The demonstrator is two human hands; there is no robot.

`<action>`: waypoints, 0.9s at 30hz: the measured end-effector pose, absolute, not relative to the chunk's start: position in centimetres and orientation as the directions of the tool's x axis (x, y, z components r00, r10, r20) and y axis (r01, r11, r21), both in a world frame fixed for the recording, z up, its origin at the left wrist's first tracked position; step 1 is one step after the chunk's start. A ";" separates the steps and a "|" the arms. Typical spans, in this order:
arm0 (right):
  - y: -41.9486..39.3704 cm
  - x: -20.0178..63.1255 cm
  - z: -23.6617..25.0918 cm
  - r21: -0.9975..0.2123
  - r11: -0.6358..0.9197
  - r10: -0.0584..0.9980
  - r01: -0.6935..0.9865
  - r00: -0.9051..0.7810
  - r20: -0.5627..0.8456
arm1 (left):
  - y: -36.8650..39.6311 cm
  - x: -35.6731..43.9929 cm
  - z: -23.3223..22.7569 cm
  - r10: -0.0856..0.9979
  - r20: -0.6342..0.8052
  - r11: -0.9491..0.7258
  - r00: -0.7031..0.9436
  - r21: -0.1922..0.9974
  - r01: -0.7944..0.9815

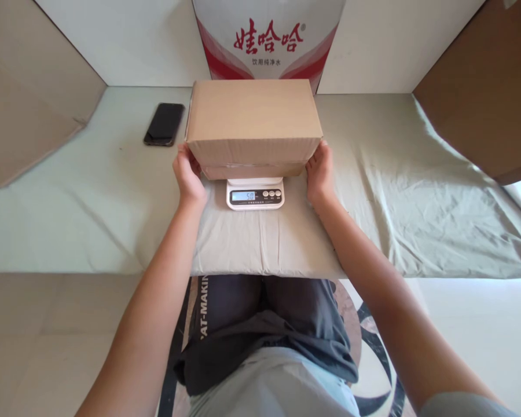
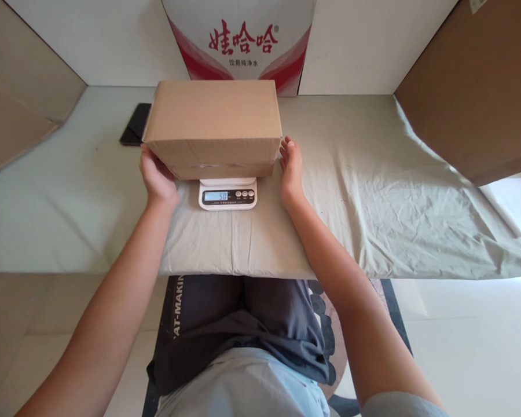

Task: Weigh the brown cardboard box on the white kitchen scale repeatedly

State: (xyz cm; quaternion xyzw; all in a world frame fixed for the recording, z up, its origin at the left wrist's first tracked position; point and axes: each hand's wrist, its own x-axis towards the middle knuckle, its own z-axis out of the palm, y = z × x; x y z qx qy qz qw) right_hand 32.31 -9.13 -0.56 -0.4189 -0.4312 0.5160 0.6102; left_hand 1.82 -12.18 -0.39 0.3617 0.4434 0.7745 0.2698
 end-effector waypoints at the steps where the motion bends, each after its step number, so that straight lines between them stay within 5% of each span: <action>1: -9.1 32.3 -0.6 -0.956 0.111 0.991 -0.271 0.100 0.087 | -12.2 1.8 -0.5 0.741 0.341 -0.469 -0.579 0.879 -0.083; 27: -9.5 32.0 -0.3 -0.958 0.113 0.991 -0.264 0.096 0.091 | -12.5 2.2 -0.1 0.766 0.283 -0.431 -0.577 0.892 -0.134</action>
